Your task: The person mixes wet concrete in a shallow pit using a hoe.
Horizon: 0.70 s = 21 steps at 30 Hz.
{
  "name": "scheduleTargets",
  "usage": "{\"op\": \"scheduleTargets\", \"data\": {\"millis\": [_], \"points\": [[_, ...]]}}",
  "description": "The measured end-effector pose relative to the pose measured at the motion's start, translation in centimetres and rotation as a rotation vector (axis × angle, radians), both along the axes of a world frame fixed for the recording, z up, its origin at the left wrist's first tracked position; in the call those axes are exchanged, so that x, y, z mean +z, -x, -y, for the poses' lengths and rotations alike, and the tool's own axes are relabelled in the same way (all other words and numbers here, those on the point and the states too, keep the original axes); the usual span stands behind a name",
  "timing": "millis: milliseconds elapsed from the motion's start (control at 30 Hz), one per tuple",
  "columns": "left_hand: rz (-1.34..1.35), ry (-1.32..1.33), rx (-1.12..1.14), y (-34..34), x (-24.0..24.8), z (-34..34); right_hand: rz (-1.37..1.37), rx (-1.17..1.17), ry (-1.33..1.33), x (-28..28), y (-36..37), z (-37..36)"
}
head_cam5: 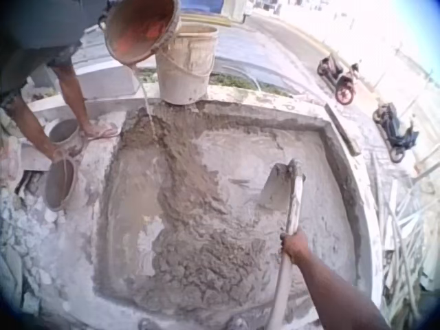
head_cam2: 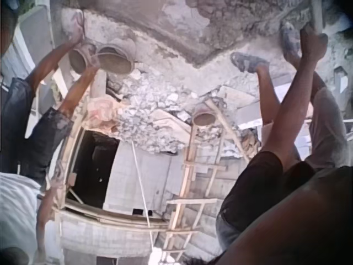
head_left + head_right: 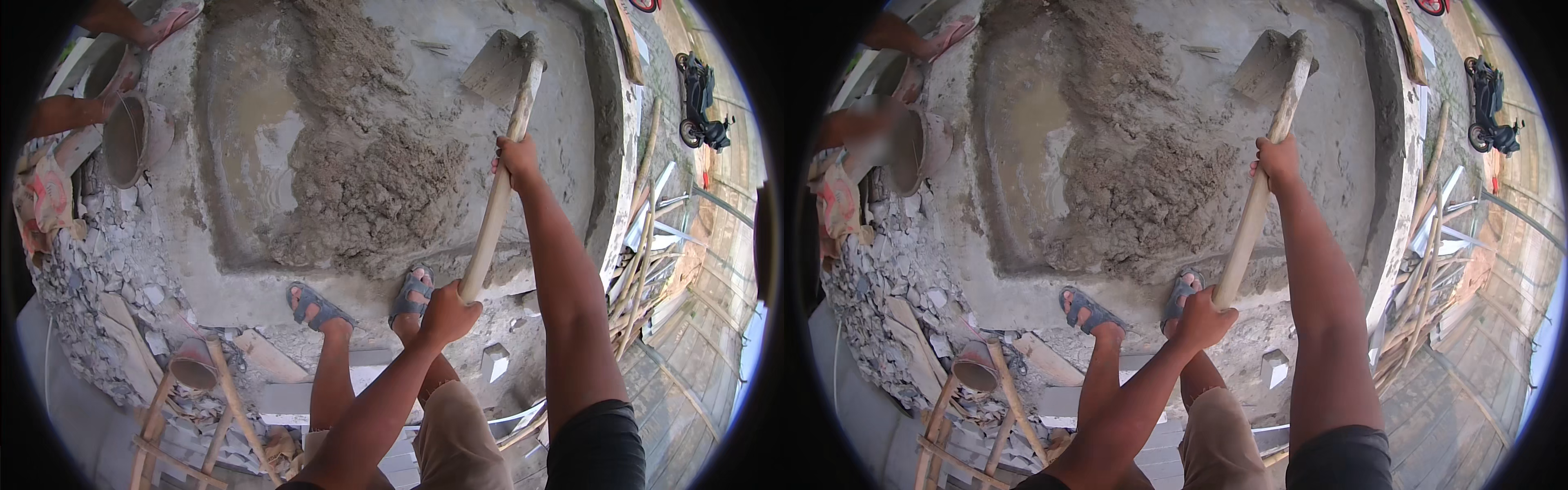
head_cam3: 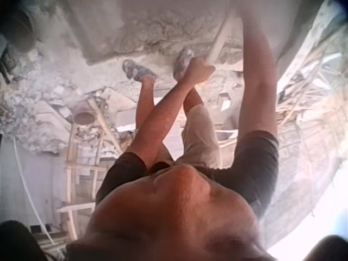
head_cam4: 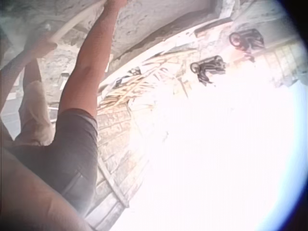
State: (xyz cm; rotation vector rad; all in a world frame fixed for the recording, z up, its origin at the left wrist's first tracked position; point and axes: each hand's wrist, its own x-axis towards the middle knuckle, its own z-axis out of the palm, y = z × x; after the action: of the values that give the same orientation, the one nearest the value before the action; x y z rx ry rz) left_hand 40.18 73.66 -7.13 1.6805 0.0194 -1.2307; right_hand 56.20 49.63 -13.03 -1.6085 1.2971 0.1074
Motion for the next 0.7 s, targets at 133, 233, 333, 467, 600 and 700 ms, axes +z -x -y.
{"op": "scheduleTargets", "data": {"millis": [133,233,333,467,600,700], "points": [[-0.042,-0.012,-0.013,-6.5,-0.7,3.2,-0.185,-0.001,0.053,-3.2,-4.6,2.4],[-0.185,-0.023,-0.026,-5.6,1.4,1.4,-0.297,-0.018,0.031,-4.3,-4.2,2.2],[-0.121,-0.115,-0.085,-3.0,5.3,-2.0,-0.427,-0.018,-0.039,-4.3,-0.7,0.6],[-0.246,-0.261,-0.138,-1.1,9.0,-10.7,-0.404,-0.026,-0.114,-3.2,4.2,-8.6],[-0.135,-0.39,-0.383,-3.0,13.4,-19.4,-0.306,-0.103,-0.228,-1.8,8.6,-18.7],[-0.167,-0.469,-0.324,-1.1,14.0,-26.4,-0.316,-0.2,-0.18,-2.5,11.8,-25.9]]}}
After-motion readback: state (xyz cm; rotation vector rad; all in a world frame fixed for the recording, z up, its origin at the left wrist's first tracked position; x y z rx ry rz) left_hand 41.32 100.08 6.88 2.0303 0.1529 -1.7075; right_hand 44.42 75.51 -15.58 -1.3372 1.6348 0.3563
